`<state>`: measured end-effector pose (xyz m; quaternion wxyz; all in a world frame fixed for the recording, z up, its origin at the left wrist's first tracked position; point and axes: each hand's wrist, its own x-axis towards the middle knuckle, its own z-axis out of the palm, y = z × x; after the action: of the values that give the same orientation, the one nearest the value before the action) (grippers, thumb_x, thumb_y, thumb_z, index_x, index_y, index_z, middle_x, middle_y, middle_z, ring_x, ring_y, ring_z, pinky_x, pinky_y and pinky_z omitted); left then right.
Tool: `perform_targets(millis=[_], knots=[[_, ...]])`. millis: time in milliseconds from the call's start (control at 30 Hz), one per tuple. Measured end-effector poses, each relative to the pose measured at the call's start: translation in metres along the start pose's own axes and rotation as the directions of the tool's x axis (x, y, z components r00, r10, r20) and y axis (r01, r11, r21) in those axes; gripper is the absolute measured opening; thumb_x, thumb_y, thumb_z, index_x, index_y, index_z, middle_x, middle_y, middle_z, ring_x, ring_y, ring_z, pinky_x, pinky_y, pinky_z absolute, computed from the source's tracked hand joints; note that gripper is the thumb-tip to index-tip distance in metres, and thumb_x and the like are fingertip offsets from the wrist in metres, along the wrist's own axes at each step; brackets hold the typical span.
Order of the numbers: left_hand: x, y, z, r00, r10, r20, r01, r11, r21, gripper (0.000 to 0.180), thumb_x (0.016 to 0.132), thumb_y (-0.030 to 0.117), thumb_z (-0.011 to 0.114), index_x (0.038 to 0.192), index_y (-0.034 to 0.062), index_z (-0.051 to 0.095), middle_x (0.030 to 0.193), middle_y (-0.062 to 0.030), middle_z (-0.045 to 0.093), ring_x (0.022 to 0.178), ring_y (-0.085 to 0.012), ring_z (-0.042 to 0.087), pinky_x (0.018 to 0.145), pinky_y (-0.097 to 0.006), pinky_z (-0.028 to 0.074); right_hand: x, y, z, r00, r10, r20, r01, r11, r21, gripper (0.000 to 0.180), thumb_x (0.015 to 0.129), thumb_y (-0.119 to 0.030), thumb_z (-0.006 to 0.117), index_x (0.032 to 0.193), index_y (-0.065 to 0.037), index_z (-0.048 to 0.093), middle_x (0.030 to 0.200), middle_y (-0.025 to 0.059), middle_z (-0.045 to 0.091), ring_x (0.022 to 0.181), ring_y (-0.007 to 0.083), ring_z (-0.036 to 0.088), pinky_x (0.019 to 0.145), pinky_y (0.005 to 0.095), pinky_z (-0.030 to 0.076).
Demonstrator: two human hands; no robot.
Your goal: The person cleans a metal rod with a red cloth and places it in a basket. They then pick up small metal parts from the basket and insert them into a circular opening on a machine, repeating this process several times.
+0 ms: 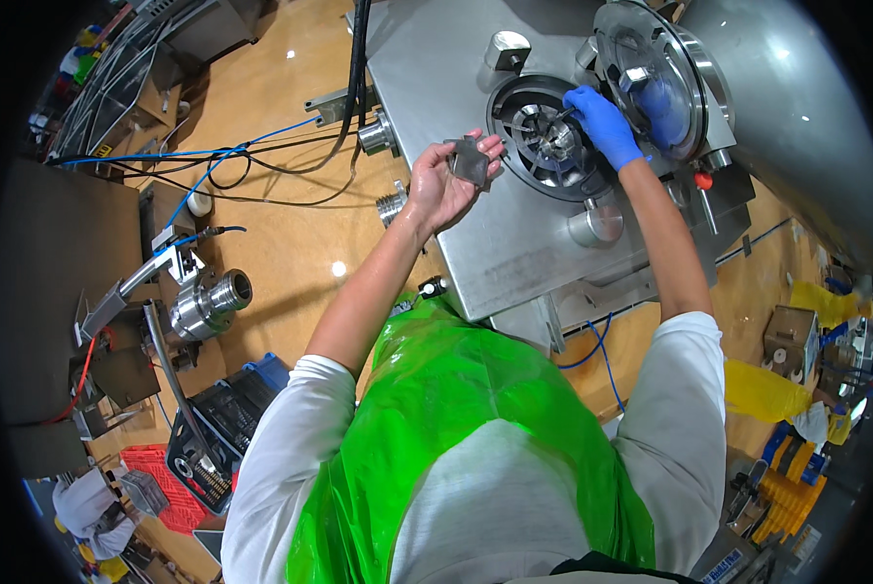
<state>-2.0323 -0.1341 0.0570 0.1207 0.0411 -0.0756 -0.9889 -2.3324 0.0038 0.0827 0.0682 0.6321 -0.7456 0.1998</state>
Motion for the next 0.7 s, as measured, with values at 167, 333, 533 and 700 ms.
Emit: perform_targets(millis=[167,333,533,700], knots=[[-0.002,0.000,0.002,1.000,-0.001,-0.010,0.001,1.000,-0.017,0.053,0.090,0.017,0.034,0.138,-0.0039,0.026,0.144,-0.0286,0.033,0.134,-0.0402,0.034,0.112,-0.049,0.033,0.010,0.004,0.005,0.987,0.129,0.098,-0.143,0.978,0.152,0.017,0.088,-0.016,0.050,0.099,-0.009,0.062,0.094,0.0127,0.061,0.087,0.0301,0.060,0.079,0.0360,0.047],[-0.001,-0.001,0.004,1.000,0.001,-0.031,-0.001,1.000,0.021,0.049,0.094,0.017,0.032,0.139,-0.0032,0.026,0.143,-0.0285,0.033,0.134,-0.0415,0.035,0.112,-0.049,0.033,0.025,0.012,-0.002,0.985,0.008,0.171,0.004,0.998,-0.069,0.012,0.083,-0.011,0.053,0.090,-0.009,0.062,0.089,0.0144,0.060,0.087,0.0330,0.059,0.075,0.0390,0.047],[0.000,0.000,-0.004,1.000,0.006,-0.020,-0.007,0.999,-0.035,0.043,0.097,0.018,0.033,0.135,-0.0028,0.029,0.138,-0.0284,0.038,0.128,-0.0421,0.042,0.107,-0.048,0.041,0.051,-0.010,-0.011,0.944,0.133,0.301,-0.088,0.983,-0.159,0.018,0.069,-0.003,0.070,0.086,-0.008,0.064,0.086,0.0139,0.062,0.084,0.0336,0.061,0.073,0.0406,0.049],[0.000,-0.002,-0.002,1.000,0.002,-0.012,-0.002,1.000,-0.006,0.045,0.097,0.018,0.033,0.137,-0.0026,0.029,0.142,-0.0274,0.035,0.132,-0.0413,0.036,0.112,-0.049,0.034,0.049,0.000,-0.016,0.917,0.266,0.298,-0.193,0.948,-0.251,0.012,0.070,-0.011,0.066,0.081,-0.009,0.064,0.086,0.0161,0.065,0.081,0.0350,0.062,0.069,0.0436,0.049]])
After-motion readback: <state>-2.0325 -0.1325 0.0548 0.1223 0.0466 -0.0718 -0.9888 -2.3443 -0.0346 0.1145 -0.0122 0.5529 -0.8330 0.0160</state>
